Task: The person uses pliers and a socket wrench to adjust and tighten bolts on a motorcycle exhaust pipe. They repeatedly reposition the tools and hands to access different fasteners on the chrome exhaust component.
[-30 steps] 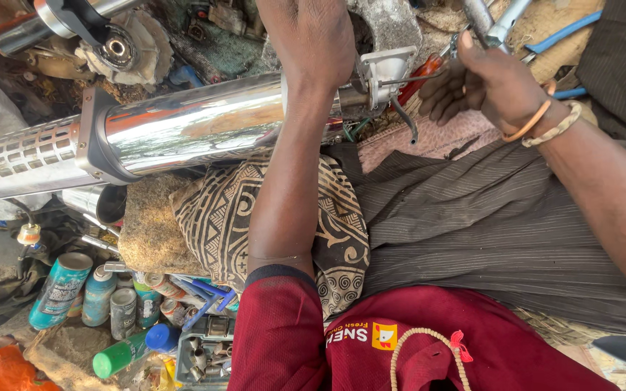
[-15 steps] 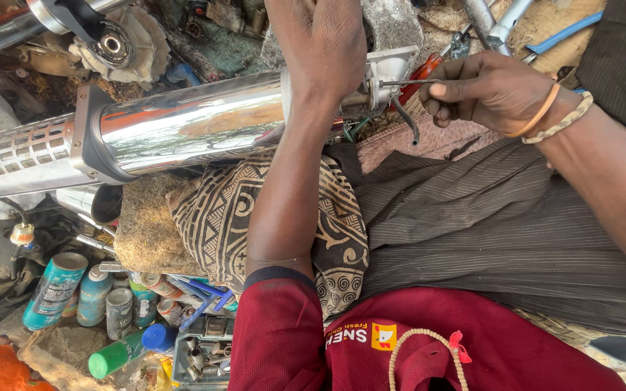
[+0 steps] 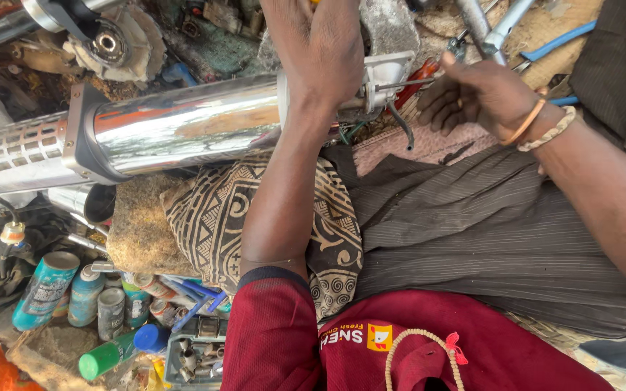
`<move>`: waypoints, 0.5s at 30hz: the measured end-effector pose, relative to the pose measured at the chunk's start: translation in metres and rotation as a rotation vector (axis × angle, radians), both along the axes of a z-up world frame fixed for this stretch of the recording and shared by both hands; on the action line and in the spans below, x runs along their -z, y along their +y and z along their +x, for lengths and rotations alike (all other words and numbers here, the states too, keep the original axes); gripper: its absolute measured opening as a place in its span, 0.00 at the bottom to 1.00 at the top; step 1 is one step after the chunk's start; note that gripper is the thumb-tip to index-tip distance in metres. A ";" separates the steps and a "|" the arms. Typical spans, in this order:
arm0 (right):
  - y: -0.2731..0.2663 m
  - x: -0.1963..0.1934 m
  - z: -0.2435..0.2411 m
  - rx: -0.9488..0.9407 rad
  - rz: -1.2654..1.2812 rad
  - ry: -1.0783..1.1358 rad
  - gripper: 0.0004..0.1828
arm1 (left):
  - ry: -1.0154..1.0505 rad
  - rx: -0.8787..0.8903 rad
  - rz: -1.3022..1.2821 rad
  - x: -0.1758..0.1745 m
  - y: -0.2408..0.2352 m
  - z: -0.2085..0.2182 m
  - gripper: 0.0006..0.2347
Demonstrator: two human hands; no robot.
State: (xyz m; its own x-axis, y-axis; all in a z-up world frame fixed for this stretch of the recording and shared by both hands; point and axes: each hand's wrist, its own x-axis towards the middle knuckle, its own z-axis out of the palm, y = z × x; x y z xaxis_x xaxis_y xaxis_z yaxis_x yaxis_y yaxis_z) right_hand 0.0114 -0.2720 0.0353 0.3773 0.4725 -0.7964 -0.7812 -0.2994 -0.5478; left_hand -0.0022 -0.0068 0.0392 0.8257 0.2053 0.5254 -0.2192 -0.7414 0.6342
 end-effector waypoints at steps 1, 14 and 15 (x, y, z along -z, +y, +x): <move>-0.001 0.004 0.004 0.011 -0.006 0.134 0.30 | -0.065 0.016 0.003 -0.003 0.000 0.002 0.09; 0.006 0.001 -0.005 0.283 0.060 0.082 0.08 | 0.049 0.244 -0.676 -0.033 -0.018 -0.002 0.12; 0.008 -0.002 -0.007 0.246 0.070 0.013 0.08 | 0.056 0.219 -0.665 -0.030 -0.017 -0.004 0.12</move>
